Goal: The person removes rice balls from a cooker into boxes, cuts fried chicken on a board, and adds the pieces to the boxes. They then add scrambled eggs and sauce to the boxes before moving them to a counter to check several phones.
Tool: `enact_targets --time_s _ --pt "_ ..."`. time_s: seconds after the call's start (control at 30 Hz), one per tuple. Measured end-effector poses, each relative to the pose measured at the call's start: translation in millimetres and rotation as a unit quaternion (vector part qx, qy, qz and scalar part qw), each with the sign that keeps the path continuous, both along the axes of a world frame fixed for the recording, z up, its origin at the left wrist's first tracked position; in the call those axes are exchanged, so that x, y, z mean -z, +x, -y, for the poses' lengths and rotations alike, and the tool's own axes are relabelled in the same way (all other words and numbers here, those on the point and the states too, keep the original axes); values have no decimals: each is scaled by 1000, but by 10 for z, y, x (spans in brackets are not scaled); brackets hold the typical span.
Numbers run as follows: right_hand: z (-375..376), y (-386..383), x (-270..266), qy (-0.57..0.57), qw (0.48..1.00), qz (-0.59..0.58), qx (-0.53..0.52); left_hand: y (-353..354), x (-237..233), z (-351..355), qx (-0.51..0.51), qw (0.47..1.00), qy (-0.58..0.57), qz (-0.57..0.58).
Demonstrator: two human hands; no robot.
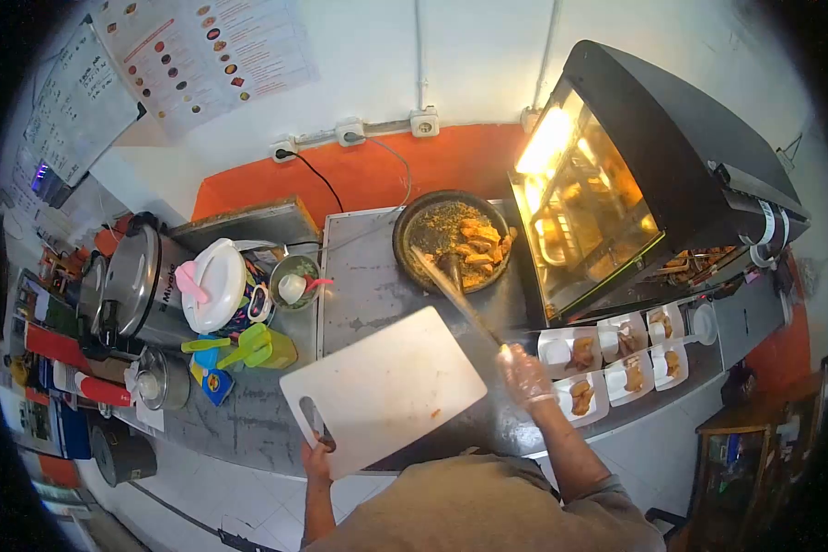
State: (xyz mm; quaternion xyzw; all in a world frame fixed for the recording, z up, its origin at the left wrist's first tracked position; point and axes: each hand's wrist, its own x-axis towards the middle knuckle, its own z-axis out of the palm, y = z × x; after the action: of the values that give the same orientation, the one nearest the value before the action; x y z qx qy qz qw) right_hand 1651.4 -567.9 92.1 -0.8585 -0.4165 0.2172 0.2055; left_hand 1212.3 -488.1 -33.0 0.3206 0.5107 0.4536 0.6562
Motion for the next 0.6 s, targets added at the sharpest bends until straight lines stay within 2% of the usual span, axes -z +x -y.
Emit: enact_targets --time_s 0.03,0.07,0.13,0.17,0.2,0.23,0.27,0.3,0.33,0.37,0.4,0.43,0.53,0.57,0.6 --pt "7 133 30 25 999 25 14 55 -123 -54 -3 999 -31 35" --pt "51 372 397 114 982 149 -28 137 -101 -146 -4 1000 -6 -1" --pt "-216 331 -275 25 994 22 107 414 89 -437 -17 998 27 -53" --pt "-315 387 -205 26 994 20 105 773 -134 -594 -57 998 -14 7" --pt "-421 448 -37 113 993 16 13 1093 -324 -769 -26 998 31 40" --pt "-486 476 65 199 977 11 -80 1563 -714 -883 -68 995 57 34" --pt "-609 338 55 194 964 91 -155 1718 -472 -1071 -46 993 103 -25" --pt "-689 145 22 182 959 85 -199 1949 -425 -1215 -52 991 111 -51" --pt "-770 -48 -9 171 952 77 -244 2087 -107 -1408 -53 981 169 -81" --pt "-879 -136 342 155 939 120 -284 2259 -309 -1428 -71 980 168 -76" --pt "-901 -441 -70 110 966 68 -223 2417 -511 -1421 -86 980 165 -70" --pt "-1062 -563 -370 -22 981 -29 -193 2447 -441 -1464 -84 980 169 -68" --pt "-1189 -610 -16 -37 971 -65 -228 2356 -212 -1512 -92 986 121 -76" --pt "-1184 -526 -35 -1 964 -62 -257 2334 -235 -1469 -89 987 120 -65" --pt "-1295 -334 158 -11 975 -26 -220 2324 -247 -1438 -88 988 119 -51"
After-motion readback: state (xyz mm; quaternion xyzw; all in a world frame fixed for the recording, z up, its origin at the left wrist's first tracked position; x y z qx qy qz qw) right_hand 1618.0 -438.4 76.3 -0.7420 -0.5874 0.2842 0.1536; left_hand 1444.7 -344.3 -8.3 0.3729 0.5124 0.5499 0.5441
